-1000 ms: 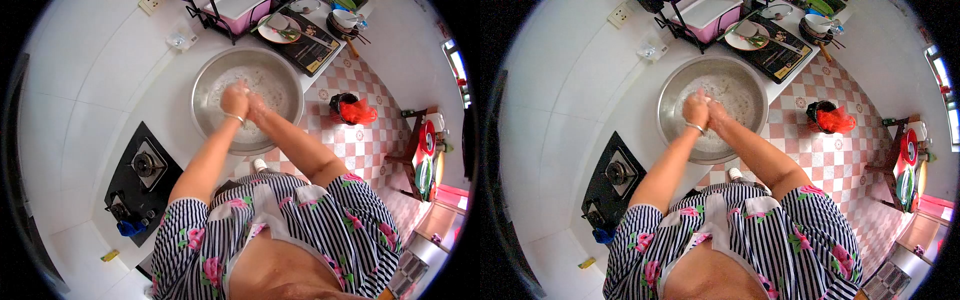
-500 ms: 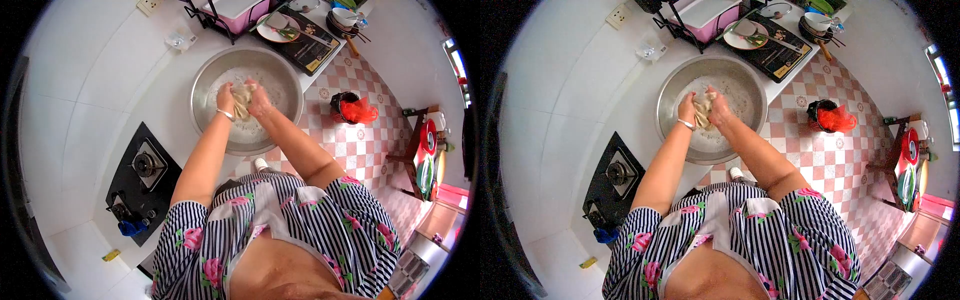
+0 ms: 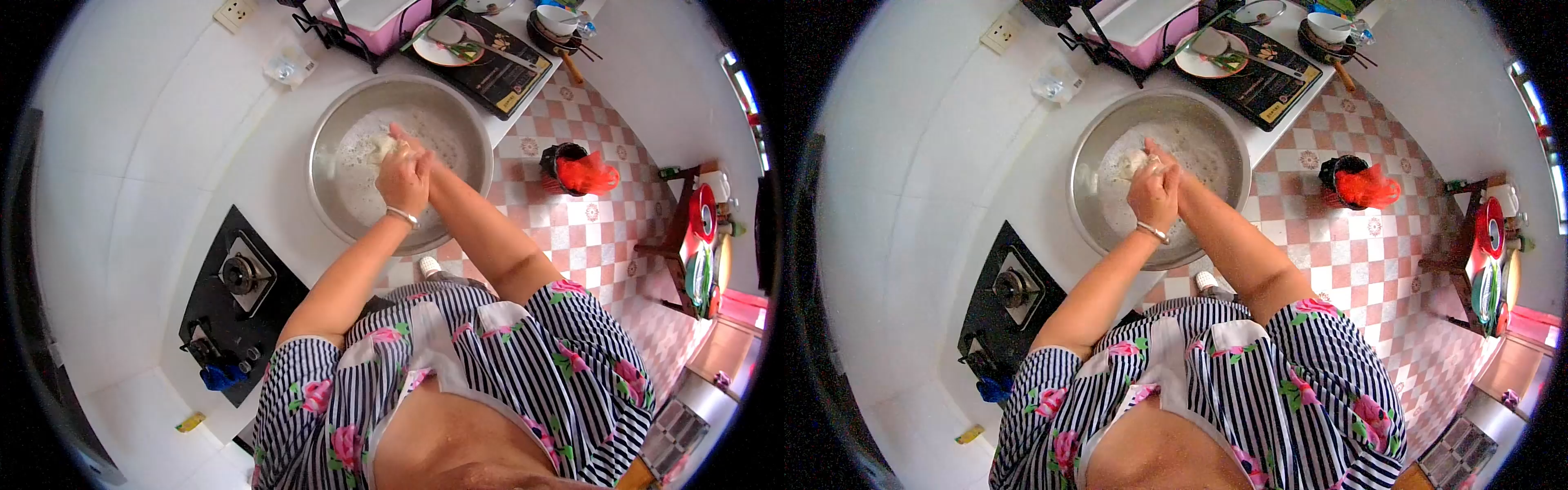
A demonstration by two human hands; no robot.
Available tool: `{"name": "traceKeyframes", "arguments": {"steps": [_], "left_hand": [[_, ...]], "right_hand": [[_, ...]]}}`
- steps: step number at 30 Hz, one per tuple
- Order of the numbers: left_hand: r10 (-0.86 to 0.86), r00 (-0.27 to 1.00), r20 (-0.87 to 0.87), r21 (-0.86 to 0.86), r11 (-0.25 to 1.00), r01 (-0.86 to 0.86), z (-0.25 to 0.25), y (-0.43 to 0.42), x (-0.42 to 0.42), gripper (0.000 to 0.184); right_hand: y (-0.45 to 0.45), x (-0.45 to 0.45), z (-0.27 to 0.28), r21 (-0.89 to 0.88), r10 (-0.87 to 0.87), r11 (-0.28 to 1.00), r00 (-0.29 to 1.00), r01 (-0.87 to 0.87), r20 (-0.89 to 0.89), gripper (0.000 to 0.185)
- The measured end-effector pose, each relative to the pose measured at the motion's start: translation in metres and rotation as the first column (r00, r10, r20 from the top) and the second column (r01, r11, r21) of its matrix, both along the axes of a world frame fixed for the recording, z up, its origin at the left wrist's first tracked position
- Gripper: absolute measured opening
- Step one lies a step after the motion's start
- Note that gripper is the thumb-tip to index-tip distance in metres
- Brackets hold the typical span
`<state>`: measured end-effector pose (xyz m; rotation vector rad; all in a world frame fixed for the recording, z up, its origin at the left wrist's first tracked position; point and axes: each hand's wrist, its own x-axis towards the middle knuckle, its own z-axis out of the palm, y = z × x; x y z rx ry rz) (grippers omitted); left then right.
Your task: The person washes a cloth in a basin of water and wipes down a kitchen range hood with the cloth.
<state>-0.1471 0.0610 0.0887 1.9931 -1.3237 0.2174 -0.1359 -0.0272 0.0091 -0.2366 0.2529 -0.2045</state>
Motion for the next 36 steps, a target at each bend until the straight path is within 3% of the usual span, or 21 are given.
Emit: {"name": "traceKeyframes", "arguments": {"steps": [1,3,4,7,8,9,11,12,13,14,16,19,20,22,24,26,28,31,32,34,36], "left_hand": [[0.089,0.989,-0.122,0.127,0.989,-0.074,-0.004,-0.005,0.014,0.038],[0.303,0.896,-0.326,0.392,0.906,-0.163,-0.013,-0.022,0.062,0.044],[0.300,0.894,-0.333,0.386,0.908,-0.161,-0.005,-0.022,0.070,0.050],[0.312,0.945,-0.094,0.158,0.942,-0.296,-0.016,-0.021,0.047,0.051],[0.250,0.958,-0.144,0.029,0.968,-0.248,-0.018,-0.018,0.029,0.052],[0.245,0.962,-0.119,0.069,0.969,-0.238,-0.019,-0.021,0.029,0.052],[0.245,0.967,-0.076,0.159,0.960,-0.231,-0.024,-0.022,0.031,0.052],[0.246,0.968,-0.059,0.207,0.951,-0.229,-0.029,-0.020,0.032,0.052],[0.287,0.926,-0.246,0.225,0.946,-0.234,-0.032,-0.022,0.047,0.054],[0.316,0.849,-0.423,0.231,0.944,-0.237,-0.034,-0.028,0.071,0.055],[0.217,0.596,-0.773,0.132,0.974,-0.182,-0.042,-0.027,0.085,0.059],[0.033,0.018,-0.999,0.028,0.978,-0.206,-0.037,-0.028,0.080,0.056],[0.055,0.055,-0.997,0.044,0.983,-0.181,-0.029,-0.025,0.074,0.051],[0.154,0.464,-0.872,0.045,0.970,-0.238,-0.031,-0.021,0.078,0.047],[0.255,0.813,-0.524,0.006,0.955,-0.296,-0.020,-0.018,0.075,0.041],[0.039,0.979,-0.198,-0.150,0.986,-0.070,-0.026,-0.012,0.059,0.038],[-0.171,0.981,0.086,-0.217,0.958,0.186,-0.008,-0.006,0.018,0.035],[-0.008,1.000,-0.009,0.089,0.996,0.008,-0.018,-0.005,0.025,0.031],[-0.017,0.982,-0.188,-0.023,1.000,0.013,-0.052,-0.018,0.063,0.036],[0.150,0.977,-0.153,0.067,0.988,-0.141,-0.032,-0.019,0.071,0.040],[0.223,0.963,-0.149,0.066,0.974,-0.215,-0.018,-0.019,0.062,0.044]], "right_hand": [[0.006,-0.006,0.014,0.064,0.070,0.994,0.960,-0.091,0.271,0.044],[0.039,-0.010,0.048,-0.091,-0.278,0.961,0.895,0.263,-0.348,0.043],[0.037,-0.001,0.034,0.010,-0.267,0.957,0.889,0.291,-0.371,0.037],[0.028,-0.006,0.033,-0.144,-0.275,0.961,0.863,0.236,-0.423,0.033],[0.018,-0.005,0.015,-0.002,-0.153,0.988,0.986,0.153,-0.072,0.033],[0.004,-0.001,-0.023,0.098,-0.050,0.995,0.952,0.021,0.301,0.032],[0.006,0.000,-0.039,0.093,-0.022,0.996,0.956,-0.006,0.293,0.032],[0.022,-0.002,-0.022,-0.004,-0.099,0.995,0.991,0.099,-0.094,0.033],[0.034,-0.005,0.004,-0.138,-0.203,0.978,0.869,0.157,-0.451,0.034],[0.040,-0.013,0.048,-0.150,-0.260,0.966,0.777,0.212,-0.574,0.031],[0.035,-0.008,0.043,-0.151,-0.226,0.973,0.825,0.172,-0.518,0.031],[0.021,-0.001,0.021,-0.152,-0.182,0.980,0.883,0.127,-0.432,0.030],[0.015,-0.001,0.014,-0.159,-0.168,0.981,0.899,0.112,-0.406,0.030],[0.012,0.000,0.002,-0.053,-0.100,0.995,0.932,0.087,-0.349,0.029],[0.015,-0.002,0.008,0.003,-0.021,1.000,0.938,0.024,-0.345,0.029],[0.019,-0.016,0.043,0.006,0.065,0.998,0.911,-0.069,-0.408,0.029],[0.000,0.004,-0.033,0.108,-0.098,0.988,0.990,0.108,-0.101,0.030],[0.004,-0.001,-0.020,-0.094,-0.195,0.980,0.931,0.174,-0.309,0.032],[0.024,-0.005,0.018,-0.126,-0.271,0.963,0.867,0.240,-0.418,0.032],[0.033,0.006,0.025,-0.192,-0.393,0.919,0.768,0.344,-0.506,0.033],[0.021,0.009,0.009,-0.127,-0.351,0.935,0.819,0.331,-0.454,0.031]]}}
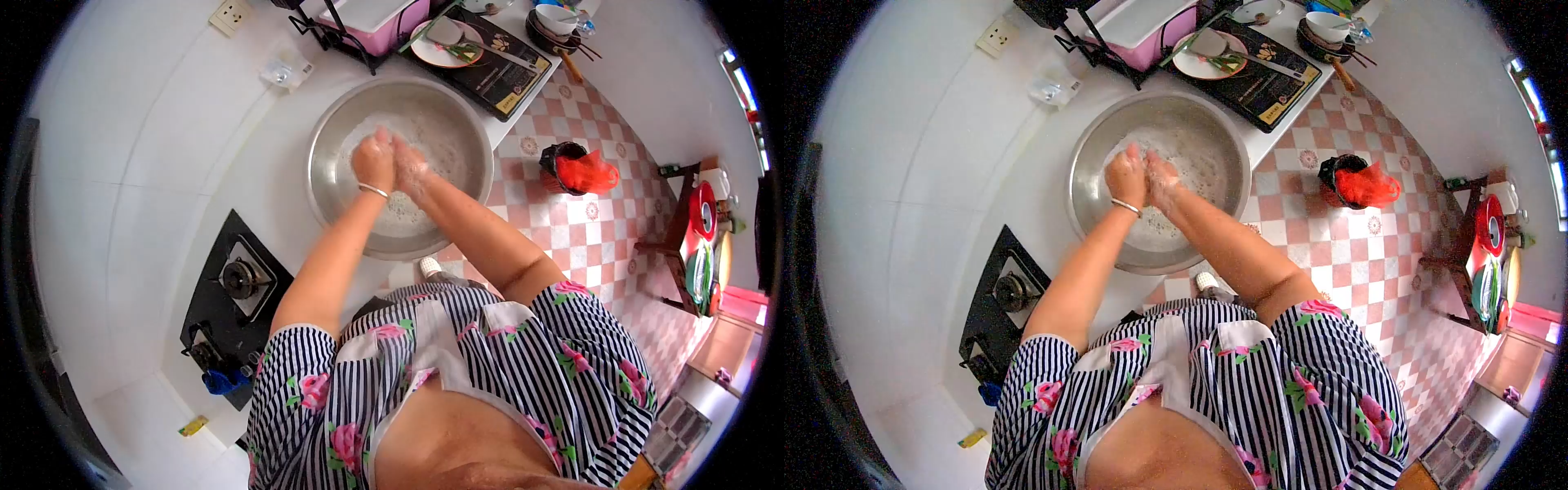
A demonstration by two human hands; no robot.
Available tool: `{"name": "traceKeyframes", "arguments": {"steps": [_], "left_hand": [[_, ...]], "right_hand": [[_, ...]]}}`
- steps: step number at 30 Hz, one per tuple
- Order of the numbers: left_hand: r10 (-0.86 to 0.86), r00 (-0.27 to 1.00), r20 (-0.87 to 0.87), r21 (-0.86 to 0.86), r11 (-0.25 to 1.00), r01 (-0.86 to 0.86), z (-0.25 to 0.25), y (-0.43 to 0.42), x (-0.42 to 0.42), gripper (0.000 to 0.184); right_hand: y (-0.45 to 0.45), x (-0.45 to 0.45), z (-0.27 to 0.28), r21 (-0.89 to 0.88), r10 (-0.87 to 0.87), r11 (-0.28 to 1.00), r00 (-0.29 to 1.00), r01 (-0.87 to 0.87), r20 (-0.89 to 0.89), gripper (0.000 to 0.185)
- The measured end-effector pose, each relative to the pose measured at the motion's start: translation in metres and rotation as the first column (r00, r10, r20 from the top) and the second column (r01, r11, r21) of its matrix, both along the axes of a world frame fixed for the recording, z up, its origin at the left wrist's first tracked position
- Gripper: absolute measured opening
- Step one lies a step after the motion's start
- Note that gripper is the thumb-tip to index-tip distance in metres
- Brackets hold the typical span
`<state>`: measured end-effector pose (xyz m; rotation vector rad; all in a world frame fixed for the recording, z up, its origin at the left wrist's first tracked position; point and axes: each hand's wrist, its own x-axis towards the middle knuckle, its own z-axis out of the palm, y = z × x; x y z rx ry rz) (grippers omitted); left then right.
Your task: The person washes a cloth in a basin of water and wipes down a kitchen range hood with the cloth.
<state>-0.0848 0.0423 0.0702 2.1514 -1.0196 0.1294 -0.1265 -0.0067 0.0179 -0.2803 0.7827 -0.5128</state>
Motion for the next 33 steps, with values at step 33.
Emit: {"name": "traceKeyframes", "arguments": {"steps": [33], "left_hand": [[-0.102,0.985,-0.142,-0.087,0.992,0.090,0.016,0.014,-0.029,0.011]], "right_hand": [[0.000,-0.005,0.005,0.030,0.115,0.992,0.972,-0.124,0.205,0.028]]}}
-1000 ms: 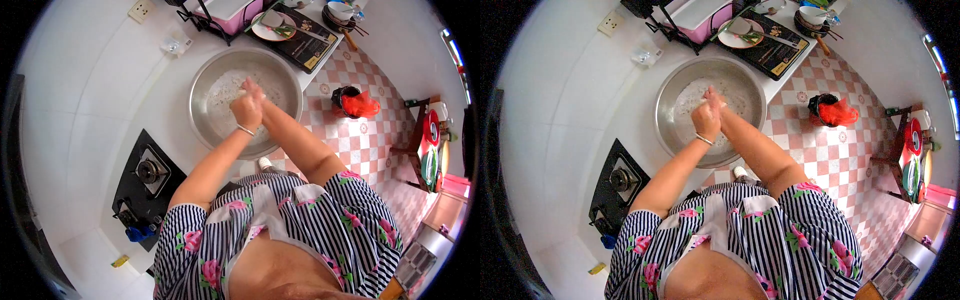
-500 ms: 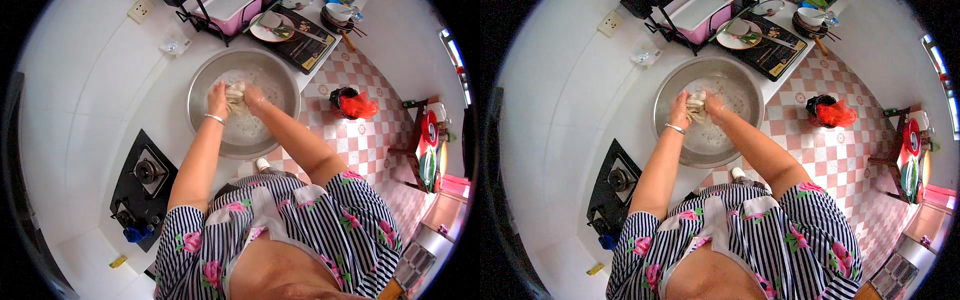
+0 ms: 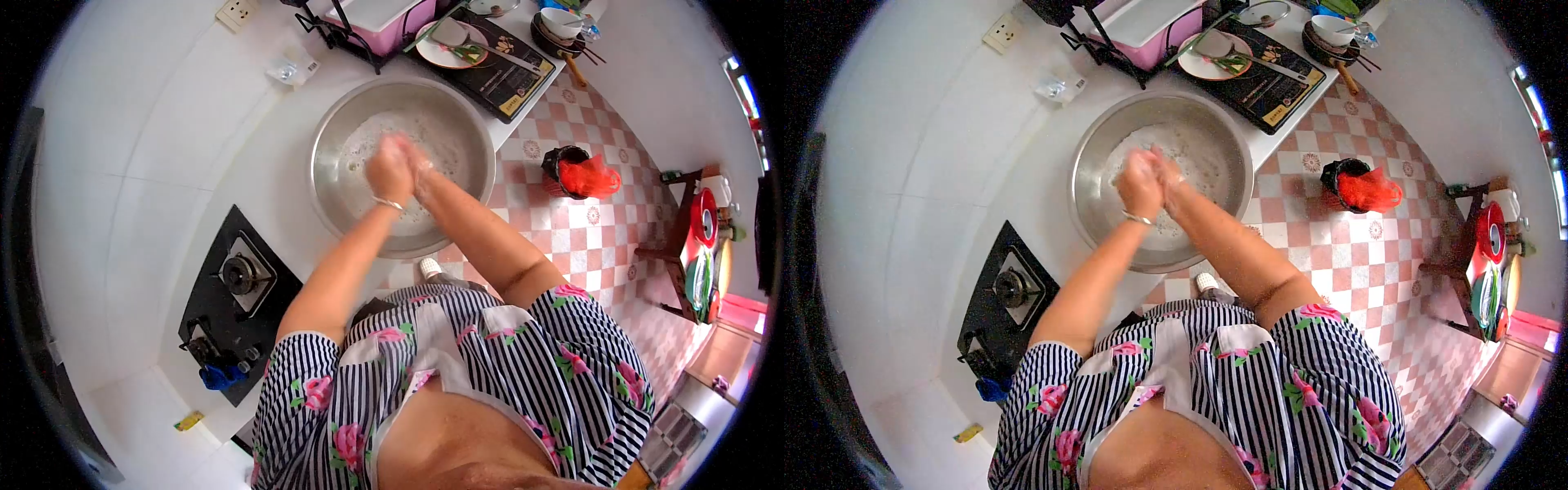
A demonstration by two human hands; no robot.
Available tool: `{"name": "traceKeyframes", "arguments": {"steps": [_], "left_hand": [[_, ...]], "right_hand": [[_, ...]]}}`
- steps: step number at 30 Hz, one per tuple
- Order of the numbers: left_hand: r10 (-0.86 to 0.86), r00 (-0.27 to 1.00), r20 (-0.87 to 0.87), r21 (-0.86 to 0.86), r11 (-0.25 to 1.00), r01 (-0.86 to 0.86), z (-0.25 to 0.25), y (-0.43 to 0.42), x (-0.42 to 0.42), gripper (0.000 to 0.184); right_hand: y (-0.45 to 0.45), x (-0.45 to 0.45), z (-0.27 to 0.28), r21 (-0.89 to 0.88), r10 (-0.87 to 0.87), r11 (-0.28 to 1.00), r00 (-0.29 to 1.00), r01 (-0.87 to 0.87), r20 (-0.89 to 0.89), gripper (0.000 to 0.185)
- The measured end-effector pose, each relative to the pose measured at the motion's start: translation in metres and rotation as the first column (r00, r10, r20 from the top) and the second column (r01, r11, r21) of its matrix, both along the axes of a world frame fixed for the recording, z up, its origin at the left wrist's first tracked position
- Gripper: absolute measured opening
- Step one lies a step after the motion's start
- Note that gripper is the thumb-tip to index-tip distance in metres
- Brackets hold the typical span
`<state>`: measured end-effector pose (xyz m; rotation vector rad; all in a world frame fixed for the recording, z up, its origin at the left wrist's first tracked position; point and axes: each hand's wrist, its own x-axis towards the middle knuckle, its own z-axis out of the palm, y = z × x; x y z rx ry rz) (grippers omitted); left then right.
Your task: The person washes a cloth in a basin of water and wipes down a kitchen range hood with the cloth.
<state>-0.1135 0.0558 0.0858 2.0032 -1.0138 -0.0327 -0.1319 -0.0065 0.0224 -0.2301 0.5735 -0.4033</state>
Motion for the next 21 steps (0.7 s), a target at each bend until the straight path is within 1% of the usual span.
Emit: {"name": "traceKeyframes", "arguments": {"steps": [1,2,3,4,5,6,7,8,9,10,11,12,13,14,15,16,17,18,19,20,21], "left_hand": [[-0.059,0.973,-0.225,0.000,0.998,0.060,-0.025,0.003,-0.014,0.036],[-0.021,0.987,-0.161,-0.015,1.000,0.019,-0.020,0.002,-0.011,0.026],[0.021,0.995,-0.100,-0.034,0.999,-0.025,-0.011,0.000,-0.001,0.018],[0.066,0.997,-0.041,-0.052,0.996,-0.068,-0.006,-0.002,0.010,0.011],[-0.001,0.753,-0.658,-0.355,0.883,-0.308,-0.032,-0.012,0.033,0.011],[-0.005,0.639,-0.769,-0.290,0.893,-0.344,-0.052,-0.010,0.052,0.013],[0.001,0.506,-0.862,-0.215,0.905,-0.368,-0.071,-0.002,0.068,0.015],[0.005,0.363,-0.932,-0.141,0.916,-0.376,-0.078,0.001,0.076,0.017],[-0.169,0.002,-0.986,-0.154,0.888,-0.433,-0.079,0.004,0.068,0.026],[-0.173,-0.123,-0.977,-0.118,0.925,-0.362,-0.061,0.013,0.058,0.029],[-0.164,-0.249,-0.955,-0.091,0.955,-0.283,-0.025,0.022,0.044,0.031],[-0.144,-0.371,-0.918,-0.072,0.977,-0.201,-0.006,0.027,0.037,0.034],[-0.270,-0.437,-0.858,-0.204,0.960,-0.194,-0.028,0.020,0.049,0.036],[-0.239,-0.156,-0.958,-0.208,0.959,-0.191,-0.028,0.017,0.052,0.036],[-0.187,0.139,-0.972,-0.212,0.959,-0.188,-0.025,0.016,0.054,0.036],[-0.120,0.421,-0.899,-0.214,0.959,-0.184,-0.024,0.013,0.057,0.036],[-0.054,0.787,-0.615,-0.245,0.961,-0.125,-0.045,0.009,0.073,0.031],[-0.037,0.905,-0.424,-0.175,0.984,-0.042,-0.035,0.010,0.066,0.029],[-0.041,0.977,-0.209,-0.087,0.996,0.023,-0.015,0.013,0.050,0.027],[-0.066,0.998,0.017,0.015,0.998,0.066,-0.005,0.015,0.034,0.026],[-0.150,0.974,0.170,-0.096,0.981,0.168,-0.015,0.015,0.021,0.026]], "right_hand": [[-0.011,-0.005,-0.028,-0.025,0.073,0.997,0.972,-0.069,0.223,0.027],[-0.016,-0.008,-0.044,-0.064,0.145,0.989,0.891,-0.130,0.431,0.027],[0.006,-0.010,-0.002,-0.116,-0.068,0.991,0.997,0.062,-0.048,0.027],[0.013,-0.010,0.009,-0.080,-0.097,0.993,0.994,0.092,-0.059,0.027],[0.014,-0.006,0.017,-0.056,-0.124,0.991,0.990,0.121,-0.064,0.027],[0.013,-0.004,0.026,-0.030,-0.151,0.988,0.986,0.150,-0.068,0.027],[0.014,-0.006,0.035,-0.026,-0.139,0.990,0.989,0.138,-0.056,0.024],[0.009,-0.006,0.033,-0.095,-0.110,0.989,0.994,0.111,0.019,0.023],[0.003,-0.006,0.030,-0.165,-0.080,0.982,0.993,0.094,0.090,0.022],[-0.001,-0.007,0.027,-0.233,-0.046,0.969,0.987,0.082,0.157,0.022],[-0.003,-0.008,0.028,-0.311,-0.076,0.946,0.995,0.094,0.071,0.022],[-0.005,-0.008,0.032,-0.388,-0.111,0.917,0.994,0.096,-0.015,0.023],[-0.005,-0.008,0.034,-0.463,-0.148,0.882,0.984,0.086,-0.098,0.024],[-0.004,-0.010,0.034,-0.430,-0.069,0.903,0.983,-0.012,-0.171,0.026],[-0.003,-0.014,0.032,-0.389,0.014,0.915,0.971,-0.109,-0.239,0.027],[-0.003,-0.016,0.032,-0.342,0.098,0.917,0.948,-0.204,-0.304,0.029],[-0.002,-0.015,0.031,-0.222,0.183,0.945,0.951,-0.240,-0.249,0.030],[-0.001,-0.014,0.031,-0.100,0.259,0.955,0.948,-0.280,-0.184,0.031],[-0.001,-0.014,0.031,0.020,0.325,0.946,0.940,-0.325,-0.107,0.031],[-0.007,-0.013,0.019,0.004,0.341,0.939,0.933,-0.344,0.118,0.032],[-0.017,-0.011,-0.010,-0.013,0.343,0.933,0.876,-0.360,0.338,0.033]]}}
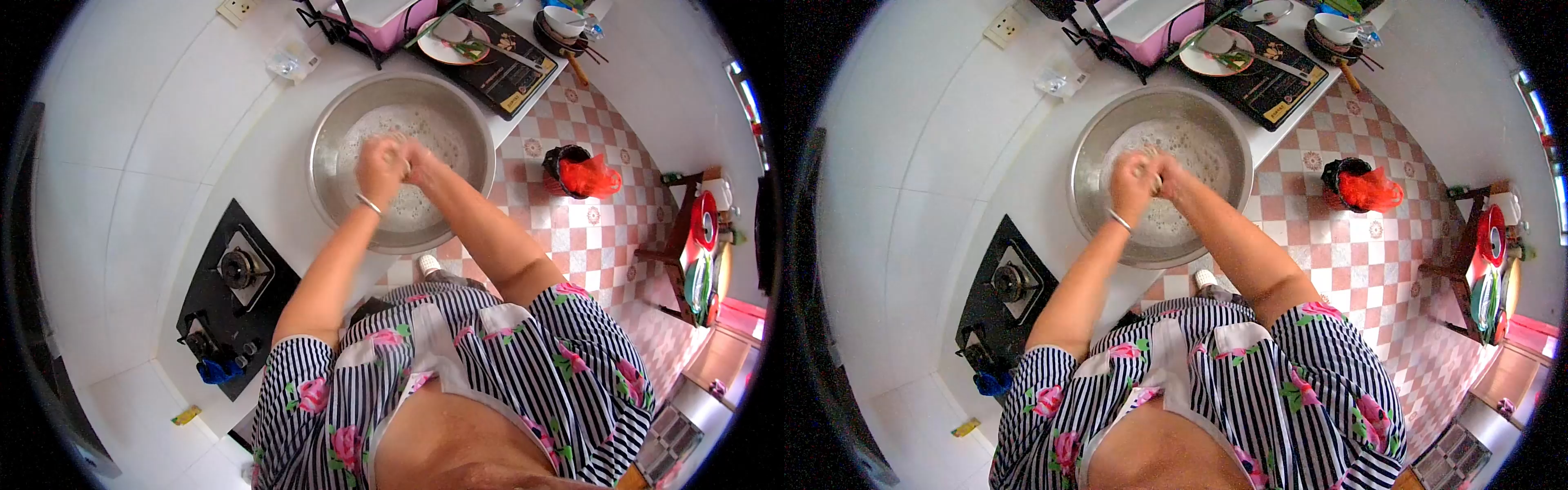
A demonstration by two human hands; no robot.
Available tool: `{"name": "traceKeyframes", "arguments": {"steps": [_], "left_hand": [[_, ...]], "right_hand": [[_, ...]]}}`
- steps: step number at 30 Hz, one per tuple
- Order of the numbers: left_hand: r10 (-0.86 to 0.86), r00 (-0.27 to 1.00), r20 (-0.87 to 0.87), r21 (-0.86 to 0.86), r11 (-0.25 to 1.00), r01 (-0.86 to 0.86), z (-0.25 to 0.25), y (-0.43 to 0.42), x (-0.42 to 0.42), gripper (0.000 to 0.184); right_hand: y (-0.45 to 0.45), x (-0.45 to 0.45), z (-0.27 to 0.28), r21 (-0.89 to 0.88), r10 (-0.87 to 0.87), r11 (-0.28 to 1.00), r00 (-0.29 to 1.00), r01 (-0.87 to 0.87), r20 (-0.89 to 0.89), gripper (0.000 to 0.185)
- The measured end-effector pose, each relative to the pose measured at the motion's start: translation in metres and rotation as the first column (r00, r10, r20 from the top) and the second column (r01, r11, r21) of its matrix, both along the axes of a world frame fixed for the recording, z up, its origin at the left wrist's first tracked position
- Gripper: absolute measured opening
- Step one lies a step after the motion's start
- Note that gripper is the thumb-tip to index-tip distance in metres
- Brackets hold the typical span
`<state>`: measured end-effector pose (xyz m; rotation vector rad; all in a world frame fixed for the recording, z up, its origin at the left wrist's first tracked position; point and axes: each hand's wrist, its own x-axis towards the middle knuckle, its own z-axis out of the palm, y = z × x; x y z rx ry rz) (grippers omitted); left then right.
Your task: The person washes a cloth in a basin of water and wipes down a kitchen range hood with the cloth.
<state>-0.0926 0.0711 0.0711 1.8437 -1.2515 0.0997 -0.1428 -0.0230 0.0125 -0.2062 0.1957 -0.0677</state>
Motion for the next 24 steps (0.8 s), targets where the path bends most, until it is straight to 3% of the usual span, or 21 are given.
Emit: {"name": "traceKeyframes", "arguments": {"steps": [1,3,4,5,6,7,10,11,12,13,14,15,17,18,19,20,21,22,23,24], "left_hand": [[0.018,0.999,0.038,0.060,0.998,-0.021,0.002,0.000,-0.016,0.024],[0.046,0.992,0.113,0.172,0.983,-0.065,0.009,-0.001,-0.040,0.022],[0.113,0.994,0.006,0.066,0.991,-0.114,0.004,-0.007,-0.029,0.020],[0.162,0.984,-0.079,0.093,0.984,-0.154,0.001,-0.011,-0.013,0.017],[0.215,0.963,-0.165,0.121,0.973,-0.196,0.000,-0.014,0.006,0.015],[0.267,0.932,-0.247,0.152,0.960,-0.235,-0.004,-0.015,0.016,0.013],[0.260,0.753,-0.605,0.036,0.953,-0.301,-0.016,-0.017,0.017,0.012],[0.198,0.495,-0.846,0.052,0.955,-0.293,-0.018,-0.016,0.018,0.015],[0.115,0.170,-0.979,0.064,0.958,-0.280,-0.010,-0.013,0.015,0.018],[0.025,-0.180,-0.983,0.073,0.961,-0.265,-0.006,-0.010,0.013,0.021],[-0.076,-0.134,-0.988,-0.040,0.966,-0.255,-0.012,-0.009,0.013,0.024],[-0.031,0.176,-0.984,-0.072,0.969,-0.235,-0.011,-0.009,0.012,0.025],[0.045,0.716,-0.696,-0.111,0.979,-0.170,-0.005,-0.009,0.009,0.026],[0.062,0.881,-0.469,-0.079,0.991,-0.111,0.003,-0.007,0.005,0.027],[0.057,0.977,-0.205,-0.032,0.997,-0.065,0.015,-0.003,0.000,0.028],[0.032,0.997,0.076,0.028,0.999,-0.034,0.023,0.001,-0.005,0.029],[0.019,0.988,0.153,0.010,1.000,-0.021,0.028,0.004,-0.010,0.028],[0.008,0.973,0.229,-0.007,1.000,-0.007,0.031,0.006,-0.015,0.027],[-0.001,0.953,0.303,-0.021,1.000,0.008,0.032,0.007,-0.018,0.026],[0.037,0.977,0.208,-0.042,0.999,-0.029,0.025,0.004,-0.015,0.027]], "right_hand": [[-0.008,0.008,-0.032,0.061,0.010,0.998,0.976,-0.024,0.219,0.034],[-0.005,0.017,-0.045,0.128,-0.082,0.990,0.984,0.062,0.156,0.035],[0.012,0.009,0.001,0.033,-0.208,0.976,0.969,0.214,-0.132,0.034],[0.027,0.005,0.031,-0.101,-0.338,0.940,0.854,0.326,-0.395,0.033],[0.032,0.007,0.037,-0.144,-0.385,0.921,0.785,0.363,-0.485,0.032],[0.031,0.008,0.027,-0.127,-0.382,0.922,0.803,0.367,-0.457,0.031],[0.024,0.012,0.015,-0.047,-0.395,0.914,0.857,0.403,-0.330,0.030],[0.018,0.009,0.015,-0.015,-0.410,0.906,0.871,0.422,-0.269,0.029],[0.014,0.007,0.020,0.016,-0.426,0.899,0.880,0.438,-0.209,0.029],[0.013,0.005,0.030,-0.139,-0.469,0.883,0.837,0.448,-0.280,0.030],[0.014,0.004,0.039,-0.290,-0.518,0.852,0.785,0.437,-0.339,0.032],[0.016,0.003,0.048,-0.432,-0.571,0.806,0.725,0.405,-0.385,0.033],[0.018,-0.003,0.061,-0.296,-0.354,0.922,0.855,0.251,-0.379,0.039],[0.019,-0.006,0.064,-0.228,-0.238,0.960,0.901,0.162,-0.362,0.041],[0.016,-0.004,0.056,-0.195,-0.204,0.969,0.932,0.149,-0.300,0.045],[0.013,-0.001,0.043,-0.161,-0.170,0.978,0.957,0.134,-0.235,0.049],[0.014,0.000,0.048,-0.127,-0.137,0.985,0.977,0.116,-0.166,0.054],[0.017,-0.003,0.060,-0.201,-0.173,0.973,0.940,0.116,-0.295,0.058],[0.019,-0.001,0.056,-0.318,-0.197,0.943,0.935,0.099,-0.295,0.058],[0.021,0.000,0.053,-0.432,-0.222,0.898,0.931,0.080,-0.289,0.059]]}}
